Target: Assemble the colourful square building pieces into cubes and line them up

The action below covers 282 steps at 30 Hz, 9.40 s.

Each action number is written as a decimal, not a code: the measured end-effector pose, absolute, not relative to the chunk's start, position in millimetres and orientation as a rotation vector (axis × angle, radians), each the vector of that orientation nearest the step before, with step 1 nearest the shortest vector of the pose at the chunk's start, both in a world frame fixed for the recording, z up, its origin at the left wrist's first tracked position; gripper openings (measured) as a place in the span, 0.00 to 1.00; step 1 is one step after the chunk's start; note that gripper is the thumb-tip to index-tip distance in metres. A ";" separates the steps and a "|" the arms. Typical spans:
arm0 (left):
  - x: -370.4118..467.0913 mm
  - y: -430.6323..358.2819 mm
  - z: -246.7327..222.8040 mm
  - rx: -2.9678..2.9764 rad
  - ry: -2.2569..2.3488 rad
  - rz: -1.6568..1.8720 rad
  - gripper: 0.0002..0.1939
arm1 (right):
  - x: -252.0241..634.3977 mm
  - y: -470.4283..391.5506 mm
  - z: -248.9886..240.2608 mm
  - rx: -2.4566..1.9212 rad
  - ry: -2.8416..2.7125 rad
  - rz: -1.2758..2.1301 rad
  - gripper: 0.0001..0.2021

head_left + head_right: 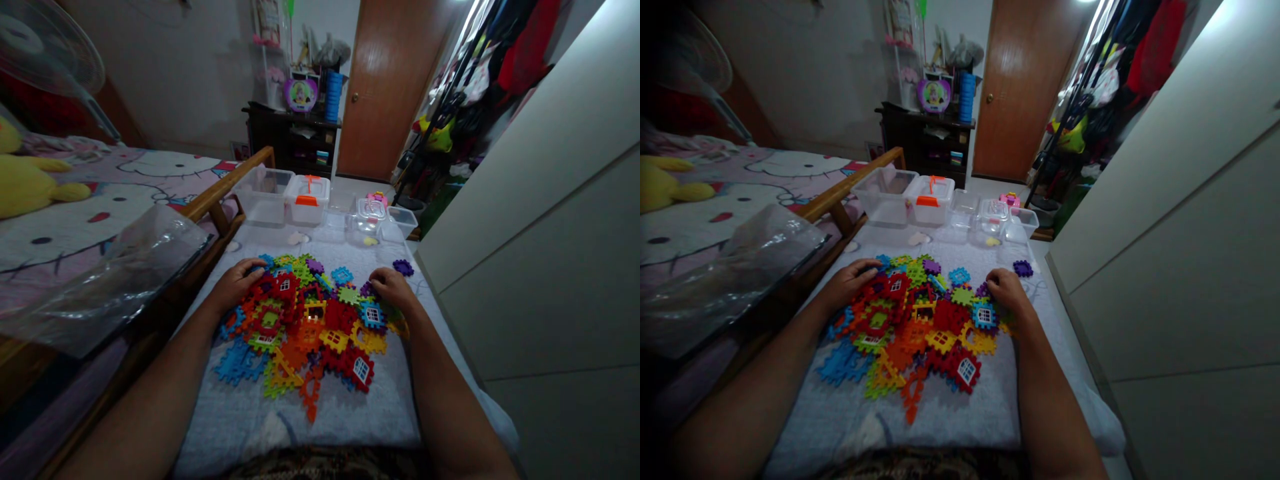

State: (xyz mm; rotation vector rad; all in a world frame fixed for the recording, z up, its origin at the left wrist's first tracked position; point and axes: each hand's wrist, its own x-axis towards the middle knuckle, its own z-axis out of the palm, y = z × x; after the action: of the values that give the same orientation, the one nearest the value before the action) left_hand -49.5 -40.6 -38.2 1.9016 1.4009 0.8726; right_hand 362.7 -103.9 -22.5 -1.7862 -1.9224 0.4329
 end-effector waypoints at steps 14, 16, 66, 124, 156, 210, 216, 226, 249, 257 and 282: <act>-48.5 -43.4 -35.6 1.888 1.397 0.861 0.29 | 324.5 -121.4 5.2 -1.479 -2.340 0.700 0.22; -48.5 -43.5 -35.3 1.889 1.400 0.860 0.29 | 322.5 -122.5 4.4 -1.464 -2.318 0.694 0.22; -49.5 -43.8 -37.0 1.869 1.352 0.874 0.26 | 205.9 22.9 -8.7 -1.722 -2.390 0.514 0.15; -49.6 -43.4 -36.5 1.869 1.411 0.831 0.29 | 359.4 -87.7 -33.3 -2.320 -1.782 -0.004 0.19; -51.4 -41.3 -37.5 1.856 1.454 0.795 0.33 | 395.3 -62.2 -5.8 -2.159 -2.381 0.188 0.30; -58.3 -35.2 -48.1 1.905 1.439 0.774 0.32 | 412.6 -48.3 6.9 -2.237 -2.446 0.263 0.33; -52.5 -40.3 -39.4 1.899 1.437 0.789 0.31 | 411.9 -48.4 9.4 -2.256 -2.481 0.249 0.31; -53.8 -34.8 -43.2 1.959 1.442 1.018 0.26 | 338.4 -32.4 18.3 -1.695 -2.544 0.387 0.29; -43.8 -50.4 -24.7 1.687 1.265 0.826 0.26 | 253.5 -45.1 29.9 -1.463 -2.503 0.794 0.11; -45.5 -44.7 -28.2 1.891 1.220 0.895 0.22 | 213.8 -12.8 30.4 -1.655 -2.422 0.584 0.11; -47.2 -42.1 -35.5 1.881 1.284 0.817 0.27 | 302.7 -22.1 -2.6 -1.958 -1.638 0.714 0.14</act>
State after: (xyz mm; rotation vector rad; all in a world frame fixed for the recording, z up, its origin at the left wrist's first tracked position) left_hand -47.2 -42.1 -35.5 1.8808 1.2839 0.8167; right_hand 302.7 -22.1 -2.6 -1.9581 -1.6383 0.7139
